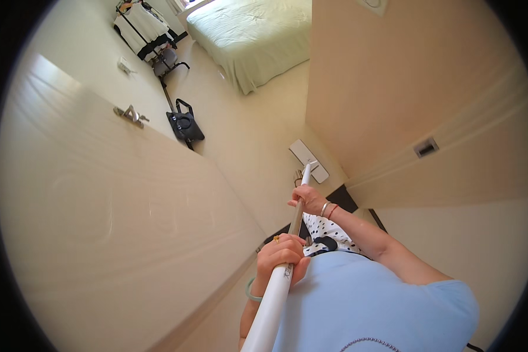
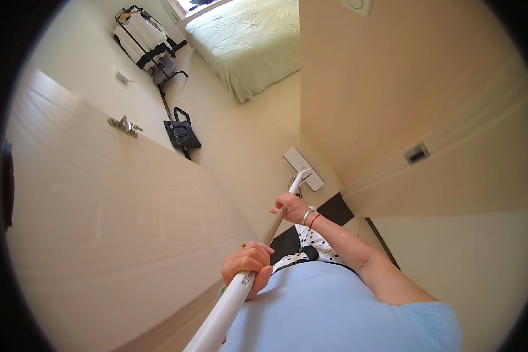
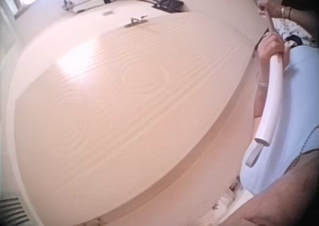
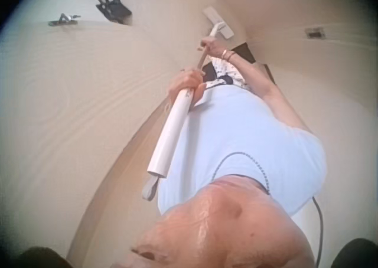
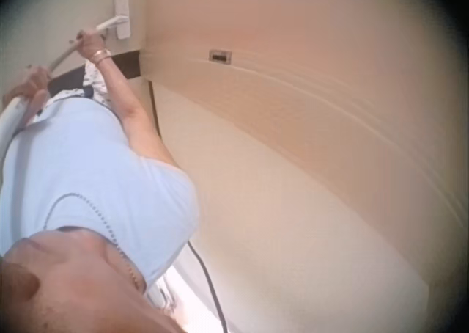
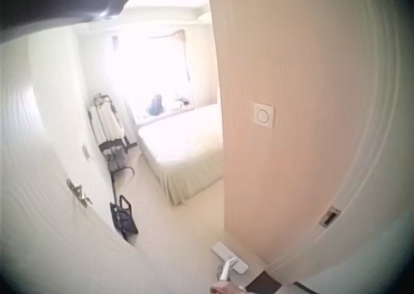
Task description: The person mops the tiled floors of a home using a white flat mop. They move systematically from a hallway into a bedroom with a green bedspread, then into a child's room with a bunk bed and pink bedding, cleaning the floor surfaces throughout.
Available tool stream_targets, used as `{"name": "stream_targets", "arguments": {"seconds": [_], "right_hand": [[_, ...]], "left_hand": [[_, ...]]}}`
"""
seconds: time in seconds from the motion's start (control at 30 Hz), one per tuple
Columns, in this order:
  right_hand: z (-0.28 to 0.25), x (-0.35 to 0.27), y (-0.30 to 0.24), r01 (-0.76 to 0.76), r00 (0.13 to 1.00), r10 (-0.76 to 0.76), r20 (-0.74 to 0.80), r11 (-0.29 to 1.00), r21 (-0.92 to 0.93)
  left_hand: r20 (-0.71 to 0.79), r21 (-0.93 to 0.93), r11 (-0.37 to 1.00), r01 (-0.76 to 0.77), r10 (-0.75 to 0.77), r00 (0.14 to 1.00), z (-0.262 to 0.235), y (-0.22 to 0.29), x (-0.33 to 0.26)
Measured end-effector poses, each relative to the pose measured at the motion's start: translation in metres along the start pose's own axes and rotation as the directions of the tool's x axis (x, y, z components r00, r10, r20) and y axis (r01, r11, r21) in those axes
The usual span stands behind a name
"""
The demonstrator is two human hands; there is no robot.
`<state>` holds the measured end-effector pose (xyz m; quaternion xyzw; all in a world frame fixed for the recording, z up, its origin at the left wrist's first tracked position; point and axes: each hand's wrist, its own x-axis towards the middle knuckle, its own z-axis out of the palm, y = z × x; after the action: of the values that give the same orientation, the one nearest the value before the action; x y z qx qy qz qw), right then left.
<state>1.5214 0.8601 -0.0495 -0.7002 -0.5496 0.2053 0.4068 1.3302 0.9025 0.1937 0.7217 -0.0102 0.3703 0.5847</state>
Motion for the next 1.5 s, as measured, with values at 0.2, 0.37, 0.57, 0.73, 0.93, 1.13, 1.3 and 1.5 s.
{"name": "stream_targets", "arguments": {"seconds": [0.2,0.37,0.57,0.73,0.93,1.13,1.3,1.5], "right_hand": [[-0.001,0.075,0.013,0.001,0.996,-0.002,0.085,1.0,0.007],[-0.003,0.134,0.016,0.041,0.981,-0.048,0.187,0.998,0.041],[0.006,0.202,0.02,0.025,0.994,-0.03,0.102,0.999,0.043],[0.004,0.268,0.049,0.036,0.999,-0.036,0.011,0.999,-0.013],[-0.018,0.342,0.091,-0.12,0.984,0.117,-0.136,0.993,-0.019],[-0.068,0.377,0.127,-0.26,0.937,0.22,-0.273,0.958,-0.12],[-0.11,0.387,0.167,-0.298,0.899,0.193,-0.393,0.927,-0.227],[-0.179,0.39,0.243,-0.404,0.834,0.239,-0.498,0.878,-0.256]], "left_hand": [[0.004,-0.037,0.999,0.032,-0.032,0.999,-0.042,-0.033,0.065],[-0.064,-0.092,0.994,0.052,-0.058,0.996,-0.075,-0.053,0.118],[-0.109,-0.081,0.997,-0.004,-0.004,0.994,-0.114,-0.082,0.168],[-0.032,-0.113,0.993,-0.032,0.029,0.999,-0.149,-0.125,0.22],[0.129,-0.206,0.978,0.018,0.009,0.992,-0.191,-0.193,0.304],[0.274,-0.299,0.949,0.094,-0.009,0.962,-0.195,-0.232,0.379],[0.422,-0.304,0.95,0.074,0.065,0.904,-0.182,-0.273,0.421],[0.537,-0.358,0.929,0.094,0.122,0.834,-0.14,-0.329,0.467]]}}
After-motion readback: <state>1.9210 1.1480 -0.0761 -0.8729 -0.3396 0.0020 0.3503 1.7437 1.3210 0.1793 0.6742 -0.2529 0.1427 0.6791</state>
